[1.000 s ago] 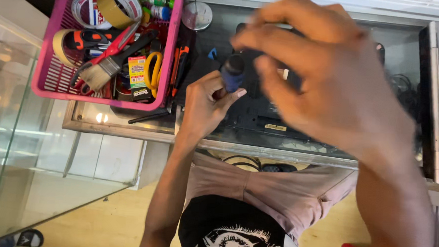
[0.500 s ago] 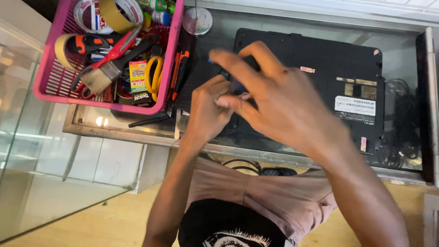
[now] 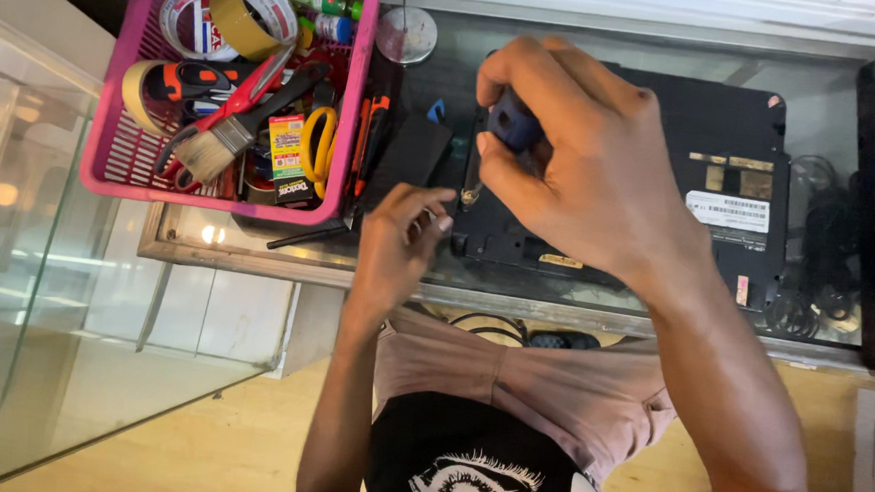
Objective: The person uses a screwdriver to remove screws from the bottom panel of a black laptop. They then remove the laptop battery and place it on the table.
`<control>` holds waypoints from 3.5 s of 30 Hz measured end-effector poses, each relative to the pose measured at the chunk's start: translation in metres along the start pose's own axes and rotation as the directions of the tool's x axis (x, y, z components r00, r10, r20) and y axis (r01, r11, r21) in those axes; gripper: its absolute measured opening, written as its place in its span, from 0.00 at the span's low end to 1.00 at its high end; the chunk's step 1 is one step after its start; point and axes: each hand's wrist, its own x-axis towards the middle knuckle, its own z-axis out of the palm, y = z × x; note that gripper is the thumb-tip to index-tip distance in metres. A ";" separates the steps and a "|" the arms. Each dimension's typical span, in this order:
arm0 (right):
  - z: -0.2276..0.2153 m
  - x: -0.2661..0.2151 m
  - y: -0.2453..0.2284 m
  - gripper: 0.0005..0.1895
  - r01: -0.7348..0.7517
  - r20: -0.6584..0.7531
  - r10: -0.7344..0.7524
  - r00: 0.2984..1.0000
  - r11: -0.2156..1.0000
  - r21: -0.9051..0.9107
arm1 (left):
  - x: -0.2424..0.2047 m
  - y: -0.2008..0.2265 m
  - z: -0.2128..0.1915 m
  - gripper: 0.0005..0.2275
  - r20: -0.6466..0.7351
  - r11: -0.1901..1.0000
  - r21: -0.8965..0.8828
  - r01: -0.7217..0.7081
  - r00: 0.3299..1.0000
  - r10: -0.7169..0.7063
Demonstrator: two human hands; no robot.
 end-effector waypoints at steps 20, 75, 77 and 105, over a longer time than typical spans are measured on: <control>-0.037 -0.049 0.030 0.10 -0.289 -0.096 0.299 0.949 0.952 0.104 | -0.006 0.054 0.045 0.15 0.028 0.964 -0.206 -0.171 0.983 0.180; -0.053 -0.219 0.045 0.21 -0.478 -0.710 0.576 0.405 0.795 0.372 | -0.075 -0.002 0.126 0.10 -0.310 0.883 0.436 -0.174 0.892 0.329; -0.065 -0.233 0.061 0.22 -0.449 -0.772 0.491 0.405 0.842 0.300 | -0.071 -0.005 0.129 0.10 -0.312 0.865 0.465 -0.186 0.880 0.357; -0.152 -0.149 0.060 0.11 -0.247 0.194 0.345 0.918 0.882 -0.401 | 0.044 0.112 0.205 0.13 0.316 0.831 -0.483 -0.277 0.830 0.460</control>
